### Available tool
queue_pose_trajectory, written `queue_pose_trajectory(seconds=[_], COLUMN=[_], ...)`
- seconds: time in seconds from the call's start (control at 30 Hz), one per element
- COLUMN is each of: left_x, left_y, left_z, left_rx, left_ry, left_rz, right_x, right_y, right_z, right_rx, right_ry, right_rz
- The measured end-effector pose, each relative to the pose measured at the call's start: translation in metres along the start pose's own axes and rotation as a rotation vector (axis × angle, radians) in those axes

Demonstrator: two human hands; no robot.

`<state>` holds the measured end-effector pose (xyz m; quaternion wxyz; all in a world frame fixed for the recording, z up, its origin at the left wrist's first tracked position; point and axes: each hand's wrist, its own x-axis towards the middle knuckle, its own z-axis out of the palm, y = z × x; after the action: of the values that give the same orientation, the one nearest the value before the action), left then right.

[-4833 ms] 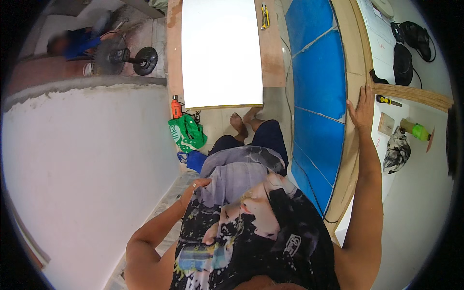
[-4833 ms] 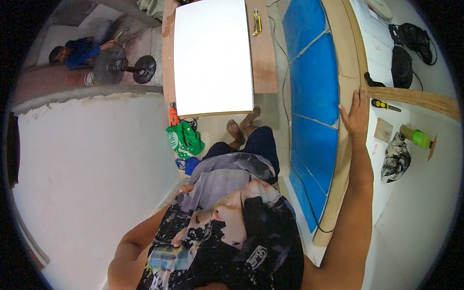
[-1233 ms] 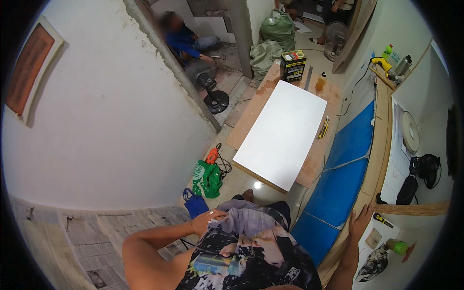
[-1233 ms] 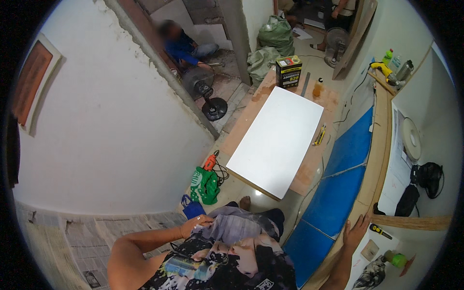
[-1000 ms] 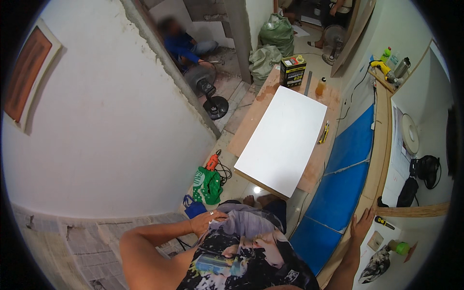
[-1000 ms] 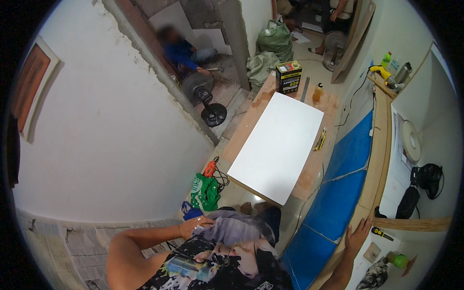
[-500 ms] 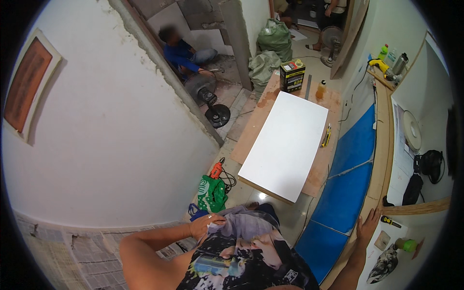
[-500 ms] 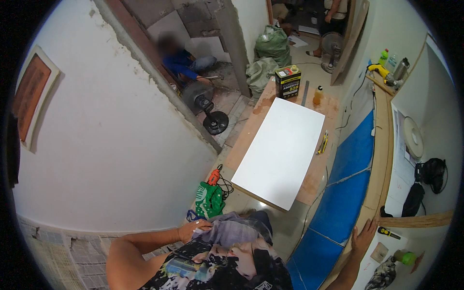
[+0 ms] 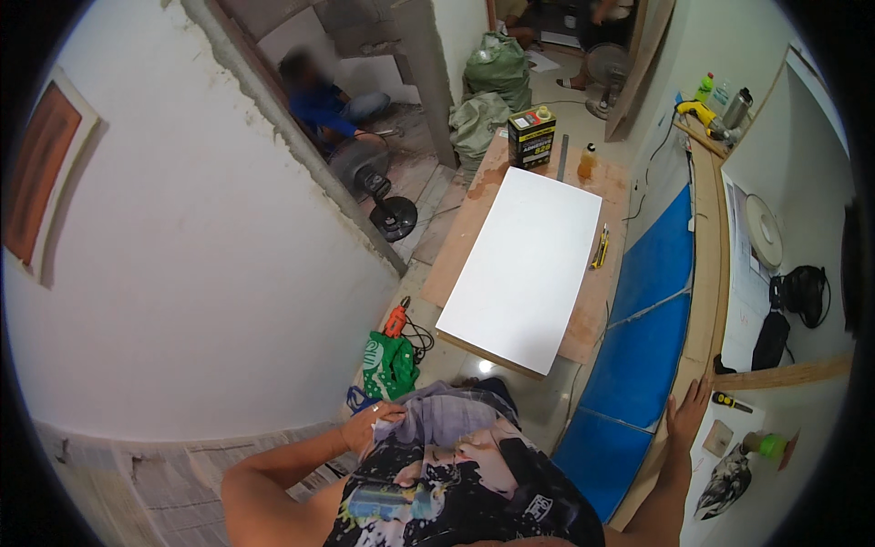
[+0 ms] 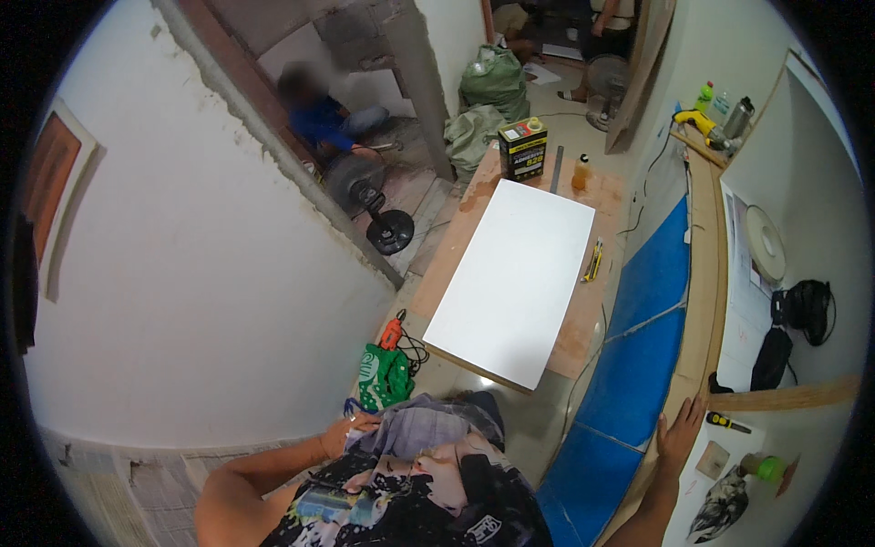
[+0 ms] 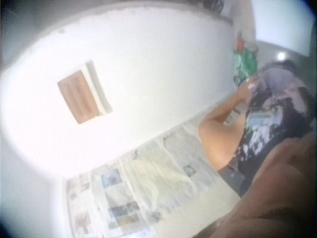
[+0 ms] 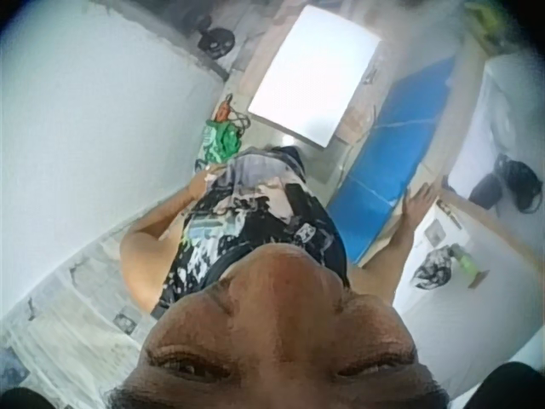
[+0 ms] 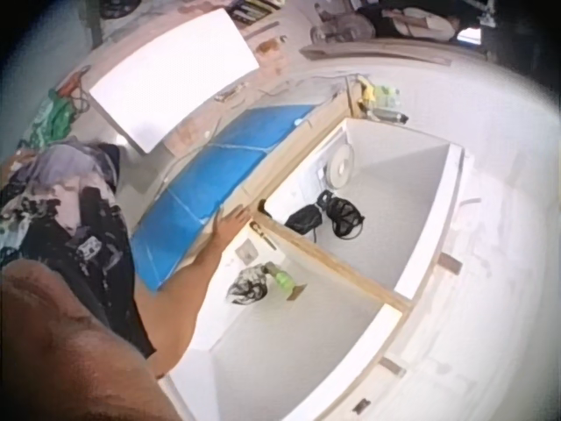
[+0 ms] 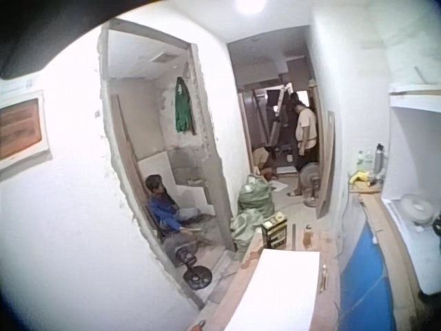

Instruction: The person applies a thin wooden strip to the edge of a white board, pressing it firmly to adhere. They then pick up a larger board and use a utility knife to cut a strip along its edge. The person works in a workshop environment with tools and materials visible.

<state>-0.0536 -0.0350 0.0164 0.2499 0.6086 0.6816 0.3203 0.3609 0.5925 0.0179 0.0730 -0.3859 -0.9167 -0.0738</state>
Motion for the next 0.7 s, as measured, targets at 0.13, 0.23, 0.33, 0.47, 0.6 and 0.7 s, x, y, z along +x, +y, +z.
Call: queue_pose_trajectory(seconds=[0.13, 0.23, 0.33, 0.47, 0.6, 0.7], left_x=[-0.002, 0.001, 0.005, -0.026, 0.005, 0.003], left_y=[-0.014, -0.02, -0.028, -0.069, -0.03, -0.026], left_z=[0.005, 0.006, 0.008, 0.028, 0.014, 0.016], left_rx=[-0.046, -0.105, -0.105, -0.168, -0.151, -0.131], left_ry=[-0.052, -0.066, -0.08, -0.123, -0.06, -0.051], left_rz=[-0.053, -0.075, -0.056, -0.15, -0.179, -0.17], right_x=[0.002, 0.001, -0.003, 0.001, -0.003, -0.001], right_y=[-0.001, -0.002, 0.01, 0.013, 0.016, 0.013], right_z=[0.0, -0.002, 0.007, 0.02, 0.018, 0.014], right_rx=[-0.033, -0.031, -0.006, 0.001, -0.009, -0.035], right_ry=[-0.022, -0.033, 0.033, 0.022, -0.006, -0.03], right_rz=[0.03, 0.064, 0.042, 0.038, 0.063, 0.09])
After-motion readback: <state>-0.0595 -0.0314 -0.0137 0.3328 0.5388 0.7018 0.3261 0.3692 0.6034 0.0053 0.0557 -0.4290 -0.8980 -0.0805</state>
